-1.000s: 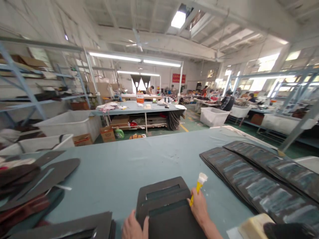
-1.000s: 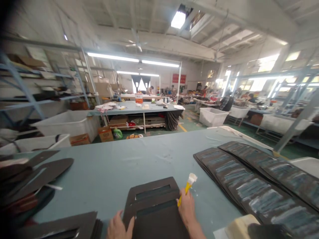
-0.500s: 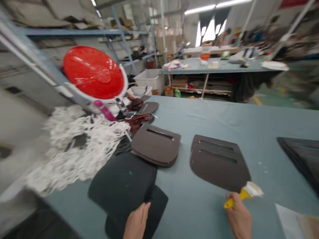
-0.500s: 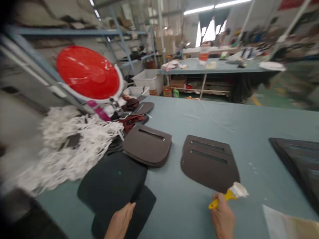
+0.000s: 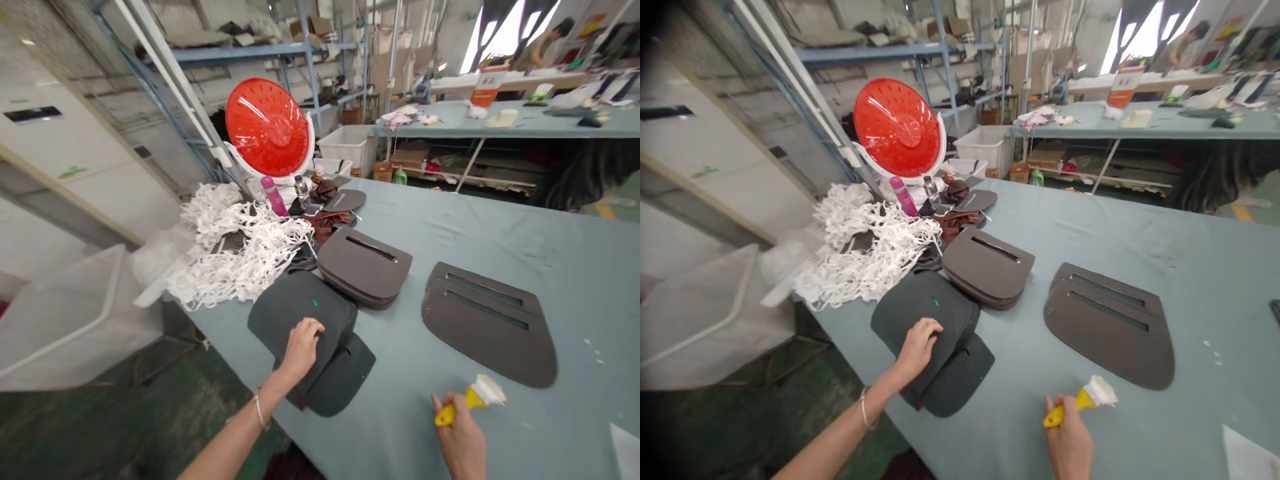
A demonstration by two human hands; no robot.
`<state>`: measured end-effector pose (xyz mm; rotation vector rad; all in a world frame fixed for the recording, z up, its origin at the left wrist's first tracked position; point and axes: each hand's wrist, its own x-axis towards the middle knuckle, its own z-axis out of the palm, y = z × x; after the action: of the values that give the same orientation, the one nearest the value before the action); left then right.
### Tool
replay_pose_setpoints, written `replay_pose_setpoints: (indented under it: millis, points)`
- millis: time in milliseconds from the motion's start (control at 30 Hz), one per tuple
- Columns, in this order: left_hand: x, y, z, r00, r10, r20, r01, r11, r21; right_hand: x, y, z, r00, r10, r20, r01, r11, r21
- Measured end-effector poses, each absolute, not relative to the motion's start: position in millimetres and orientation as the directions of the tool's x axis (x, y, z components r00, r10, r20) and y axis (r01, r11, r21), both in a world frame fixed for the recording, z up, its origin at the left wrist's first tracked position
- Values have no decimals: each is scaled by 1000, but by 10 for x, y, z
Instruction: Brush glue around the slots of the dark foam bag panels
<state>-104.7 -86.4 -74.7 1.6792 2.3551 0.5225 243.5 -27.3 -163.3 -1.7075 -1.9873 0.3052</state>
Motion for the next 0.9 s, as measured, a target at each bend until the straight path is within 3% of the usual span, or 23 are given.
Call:
replay_pose_setpoints:
  millis: [100, 233, 367, 633, 900]
  points:
    - [-1387, -496, -648, -157, 986, -57, 945, 167, 281, 2390, -406, -1648, -115, 963, 245, 831, 229, -507]
    - [-1588, 19, -595, 118, 970, -212, 962, -59, 266, 2285, -620, -1714, -110, 958, 263, 802, 242, -546]
    - [-1534, 422, -598, 328, 865, -380, 937, -247, 247, 2145, -851, -1830, -88, 962, 258, 769, 231, -596]
    - [-1240, 880, -660, 419, 716, -558, 902, -402, 161, 1888, -1213, -1890, 20, 969, 247, 769, 143, -623]
    - [-1522, 680, -525, 560, 633, -535, 815, -538, 216, 1671, -1406, -1878, 137, 962, 237, 783, 42, -621]
